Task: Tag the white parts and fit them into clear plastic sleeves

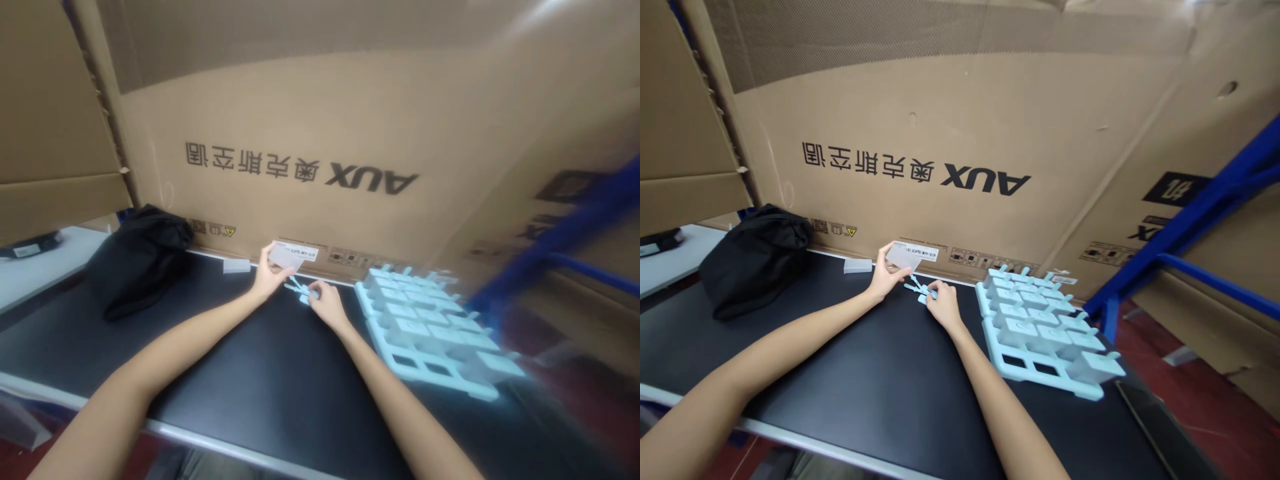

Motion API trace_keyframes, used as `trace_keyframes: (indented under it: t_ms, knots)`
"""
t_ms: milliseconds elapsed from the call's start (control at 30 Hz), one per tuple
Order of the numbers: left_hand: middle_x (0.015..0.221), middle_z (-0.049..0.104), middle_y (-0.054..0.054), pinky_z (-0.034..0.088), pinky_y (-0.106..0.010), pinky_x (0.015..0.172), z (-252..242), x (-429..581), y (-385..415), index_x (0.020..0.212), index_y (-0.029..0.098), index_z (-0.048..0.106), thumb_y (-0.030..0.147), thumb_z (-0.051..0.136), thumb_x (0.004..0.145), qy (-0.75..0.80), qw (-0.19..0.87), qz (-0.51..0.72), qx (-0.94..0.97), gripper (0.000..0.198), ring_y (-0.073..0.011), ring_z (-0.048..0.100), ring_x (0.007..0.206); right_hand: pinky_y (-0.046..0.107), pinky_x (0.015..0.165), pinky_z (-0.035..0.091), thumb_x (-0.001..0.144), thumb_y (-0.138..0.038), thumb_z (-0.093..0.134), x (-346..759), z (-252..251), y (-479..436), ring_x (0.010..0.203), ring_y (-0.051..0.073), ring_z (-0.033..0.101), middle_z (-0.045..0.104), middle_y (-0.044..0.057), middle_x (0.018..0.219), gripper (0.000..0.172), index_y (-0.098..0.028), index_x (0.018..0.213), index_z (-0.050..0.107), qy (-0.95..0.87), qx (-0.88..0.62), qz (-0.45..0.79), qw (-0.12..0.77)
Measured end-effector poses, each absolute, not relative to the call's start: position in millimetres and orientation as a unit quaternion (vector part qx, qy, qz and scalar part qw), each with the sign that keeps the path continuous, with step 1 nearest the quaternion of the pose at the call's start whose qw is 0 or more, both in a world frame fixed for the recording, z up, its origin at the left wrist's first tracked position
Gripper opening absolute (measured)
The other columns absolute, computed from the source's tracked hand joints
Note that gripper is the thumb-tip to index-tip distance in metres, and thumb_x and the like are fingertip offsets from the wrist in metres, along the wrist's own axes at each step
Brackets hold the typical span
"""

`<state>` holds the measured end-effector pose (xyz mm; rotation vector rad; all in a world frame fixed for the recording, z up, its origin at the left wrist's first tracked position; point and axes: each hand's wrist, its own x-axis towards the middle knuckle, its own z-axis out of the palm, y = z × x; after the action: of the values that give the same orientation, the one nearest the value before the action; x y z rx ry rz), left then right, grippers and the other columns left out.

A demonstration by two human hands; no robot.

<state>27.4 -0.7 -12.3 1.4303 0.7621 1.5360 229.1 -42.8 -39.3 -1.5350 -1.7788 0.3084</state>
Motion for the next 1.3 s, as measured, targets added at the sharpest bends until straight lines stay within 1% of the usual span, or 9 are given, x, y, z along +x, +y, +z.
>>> trace_keyframes:
  t_ms: [100,200,333,567,733,900,967,1067,1300]
  knots:
    - [0.108,0.066,-0.006,0.056,-0.025,0.057,-9,26,-2,0.124,0.026,0.041,0.041,0.093,0.061,0.322,0.424,0.633,0.562,0.083,-0.0175,0.071,0.076,0.041,0.092,0.051,0.073,-0.030,0.066,235,-38,-40,0.088,0.022,0.066,0.075,0.005,0.098,0.033,-0.020,0.105,0.071,-0.675,-0.598,0.164,0.399]
    - [0.080,0.058,0.004,0.054,-0.025,0.057,-8,25,-3,0.092,0.024,0.038,0.048,0.089,0.068,0.320,0.431,0.616,0.577,0.061,-0.0145,0.065,0.069,0.036,0.081,0.053,0.068,-0.032,0.073,245,-36,-39,0.075,0.019,0.065,0.075,0.003,0.087,0.034,-0.020,0.100,0.074,-0.659,-0.588,0.218,0.416]
    - [0.066,0.046,0.008,0.049,-0.024,0.061,-10,22,-1,0.075,0.022,0.030,0.048,0.092,0.064,0.313,0.436,0.580,0.612,0.068,-0.0107,0.056,0.062,0.036,0.078,0.054,0.071,-0.045,0.076,257,-33,-42,0.076,0.020,0.066,0.075,0.006,0.084,0.035,-0.018,0.092,0.076,-0.635,-0.546,0.288,0.464]
    - [0.101,0.069,-0.004,0.051,-0.035,0.092,-11,21,-1,0.102,0.020,0.057,0.038,0.093,0.068,0.213,0.436,0.490,0.725,0.053,-0.0205,0.069,0.098,0.035,0.080,0.054,0.080,-0.060,0.071,249,-25,-58,0.091,0.021,0.067,0.074,0.010,0.112,0.050,-0.021,0.112,0.072,-0.571,-0.440,0.387,0.575]
    - [0.099,0.070,-0.005,0.052,-0.032,0.079,-10,22,-7,0.102,0.018,0.064,0.042,0.086,0.075,0.204,0.397,0.423,0.788,0.042,-0.0192,0.068,0.084,0.039,0.084,0.054,0.078,-0.062,0.075,225,-24,-65,0.096,0.024,0.066,0.074,0.011,0.116,0.051,-0.022,0.111,0.075,-0.551,-0.388,0.447,0.588]
    - [0.112,0.070,-0.009,0.056,-0.034,0.083,-11,26,-17,0.129,0.020,0.057,0.049,0.081,0.082,0.213,0.300,0.412,0.833,0.060,-0.0214,0.071,0.092,0.036,0.080,0.053,0.078,-0.062,0.077,213,-22,-71,0.096,0.024,0.066,0.074,0.011,0.115,0.056,-0.021,0.116,0.075,-0.536,-0.375,0.488,0.578]
    - [0.122,0.070,-0.012,0.056,-0.039,0.095,-10,26,-21,0.141,0.021,0.052,0.051,0.076,0.088,0.199,0.252,0.395,0.861,0.065,-0.0253,0.071,0.107,0.032,0.074,0.051,0.081,-0.060,0.074,209,-21,-73,0.090,0.021,0.065,0.074,0.010,0.109,0.052,-0.021,0.114,0.074,-0.533,-0.372,0.501,0.571]
    - [0.133,0.069,-0.014,0.053,-0.041,0.106,-8,25,-27,0.142,0.022,0.053,0.050,0.066,0.097,0.193,0.191,0.356,0.894,0.054,-0.0269,0.068,0.122,0.028,0.063,0.045,0.085,-0.059,0.069,204,-20,-76,0.073,0.016,0.058,0.070,0.004,0.090,0.042,-0.021,0.104,0.072,-0.535,-0.371,0.511,0.561]
    - [0.130,0.071,-0.012,0.059,-0.038,0.097,-6,25,-33,0.138,0.020,0.055,0.049,0.055,0.104,0.231,0.098,0.333,0.909,0.045,-0.0261,0.073,0.114,0.025,0.052,0.034,0.089,-0.063,0.058,198,-24,-75,0.055,0.011,0.039,0.046,-0.005,0.068,0.040,-0.023,0.084,0.055,-0.539,-0.404,0.477,0.564]
